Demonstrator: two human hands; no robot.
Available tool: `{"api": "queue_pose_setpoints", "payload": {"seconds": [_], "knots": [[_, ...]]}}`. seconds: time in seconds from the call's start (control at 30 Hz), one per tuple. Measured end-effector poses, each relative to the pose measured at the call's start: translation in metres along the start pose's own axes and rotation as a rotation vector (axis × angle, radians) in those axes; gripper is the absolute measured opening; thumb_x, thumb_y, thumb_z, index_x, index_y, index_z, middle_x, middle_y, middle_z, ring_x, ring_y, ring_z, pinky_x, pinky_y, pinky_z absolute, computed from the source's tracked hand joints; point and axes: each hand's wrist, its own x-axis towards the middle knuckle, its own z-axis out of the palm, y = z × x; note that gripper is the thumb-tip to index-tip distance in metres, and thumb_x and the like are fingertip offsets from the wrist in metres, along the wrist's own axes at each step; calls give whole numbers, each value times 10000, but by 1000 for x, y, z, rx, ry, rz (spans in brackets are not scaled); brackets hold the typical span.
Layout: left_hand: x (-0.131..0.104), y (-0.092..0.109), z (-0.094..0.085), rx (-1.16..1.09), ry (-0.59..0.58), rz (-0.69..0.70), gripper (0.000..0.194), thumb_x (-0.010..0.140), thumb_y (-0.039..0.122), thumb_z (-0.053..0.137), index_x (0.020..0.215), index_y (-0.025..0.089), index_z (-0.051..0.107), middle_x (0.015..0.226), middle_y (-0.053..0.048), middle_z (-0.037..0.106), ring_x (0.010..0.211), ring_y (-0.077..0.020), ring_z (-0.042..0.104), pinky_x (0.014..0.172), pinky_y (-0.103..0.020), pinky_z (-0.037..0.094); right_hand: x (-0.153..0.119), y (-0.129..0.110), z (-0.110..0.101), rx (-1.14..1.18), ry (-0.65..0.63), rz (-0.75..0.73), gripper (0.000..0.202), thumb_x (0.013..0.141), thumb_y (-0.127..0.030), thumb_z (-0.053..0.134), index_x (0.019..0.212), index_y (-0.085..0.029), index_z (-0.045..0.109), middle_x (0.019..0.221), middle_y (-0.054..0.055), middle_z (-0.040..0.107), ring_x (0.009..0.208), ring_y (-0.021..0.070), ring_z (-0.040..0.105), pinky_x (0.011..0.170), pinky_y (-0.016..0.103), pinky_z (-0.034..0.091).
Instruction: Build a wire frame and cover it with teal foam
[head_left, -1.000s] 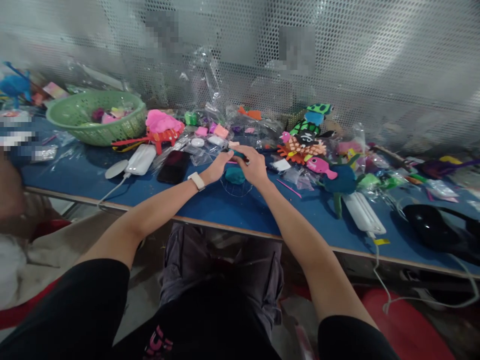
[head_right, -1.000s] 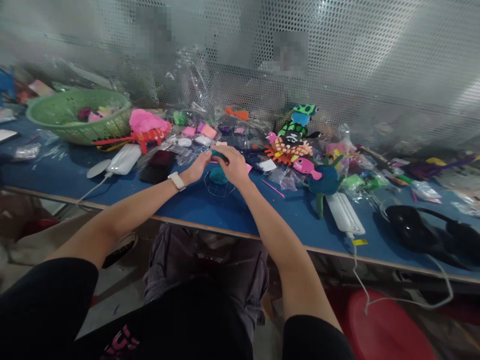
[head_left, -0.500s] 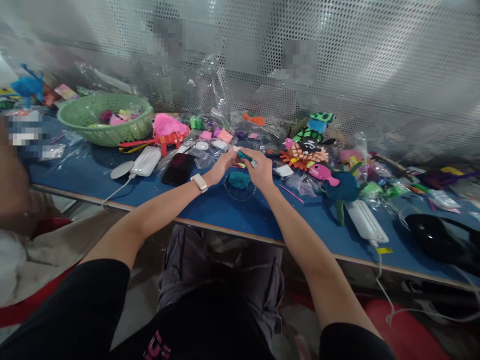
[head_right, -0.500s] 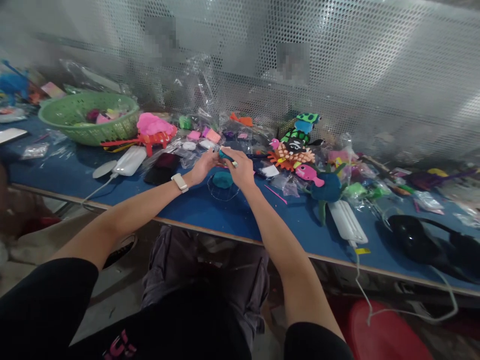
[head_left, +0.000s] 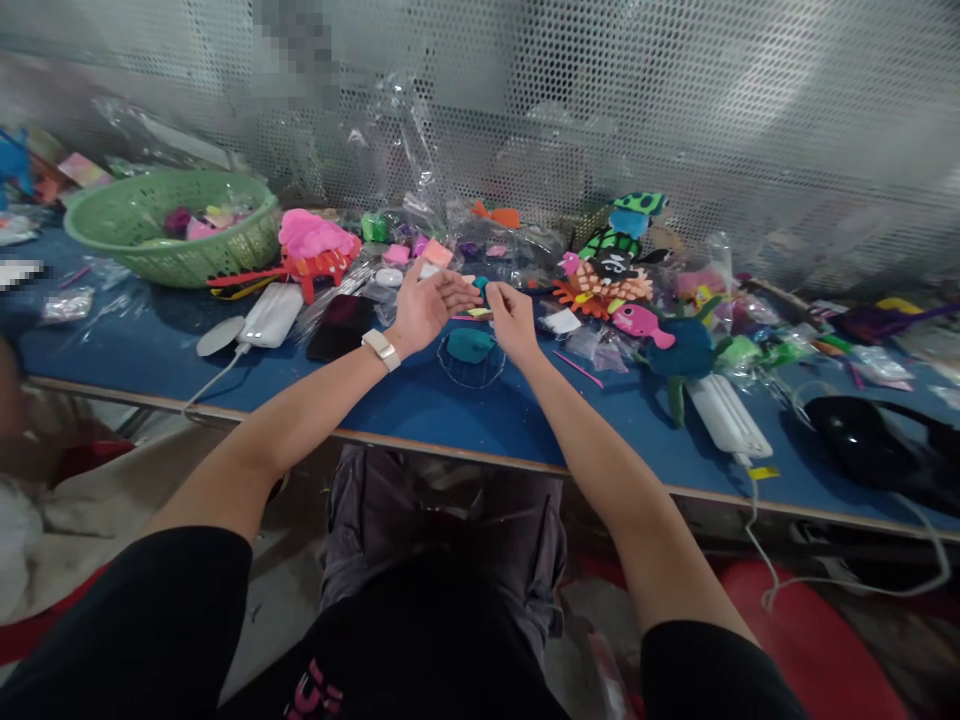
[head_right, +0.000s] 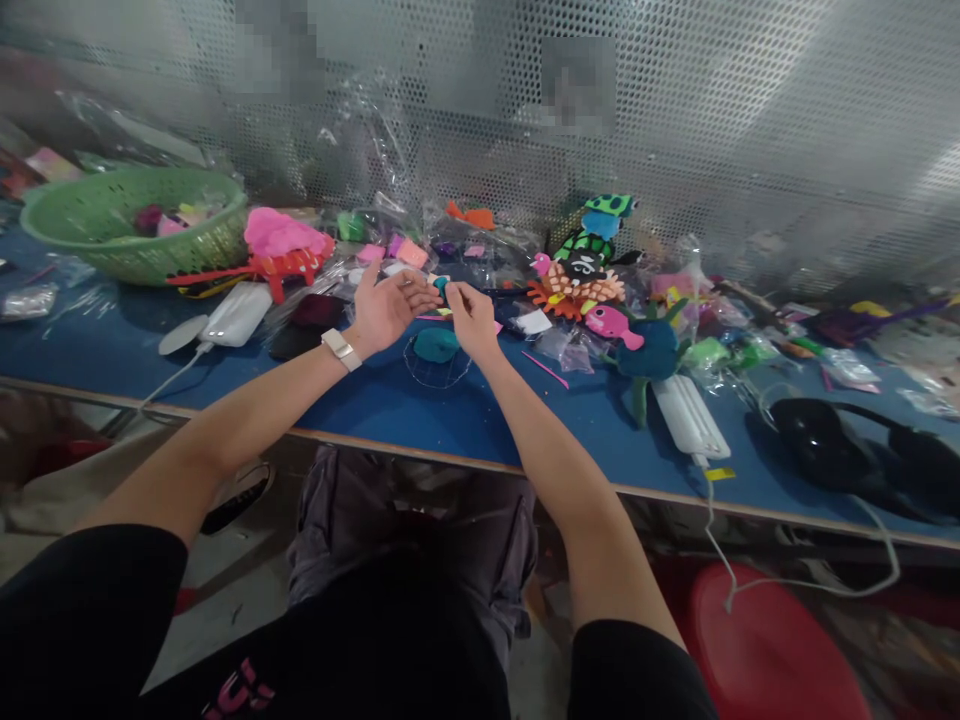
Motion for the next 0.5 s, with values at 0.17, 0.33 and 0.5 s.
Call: {"api": "queue_pose_setpoints", "payload": {"seconds": [0.17, 0.33, 0.5], "knots": [[0, 3, -2, -25, -38, -22, 783, 1061, 957, 498, 958, 230, 769, 988, -160, 885, 1150, -314, 885, 987, -412, 715, -2, 3, 1, -49, -73, 5, 808, 904, -1053, 671, 948, -266, 846, 801, -4, 679, 723, 168, 657, 688, 346, 734], [-1, -1, -6, -133, -39, -54, 860, 1036, 997, 459, 1069, 217, 820, 1135, -163, 903, 1335, -342, 843, 1118, -428, 696, 1, 8, -7, -192, 34, -106, 844, 1001, -1025, 576, 1158, -260, 895, 1054, 81, 793, 933, 235, 787, 724, 368, 734], [0, 1, -10, -103, -92, -22, 860, 1032, 983, 482, 1241, 228, 837, 1258, -157, 901, 1494, -370, 760, 1228, -466, 645, -3, 7, -9, -439, 164, -294, 779, 1094, -942, 524, 1298, -290, 896, 1293, 143, 747, 1176, 301, 786, 827, 420, 735]]}}
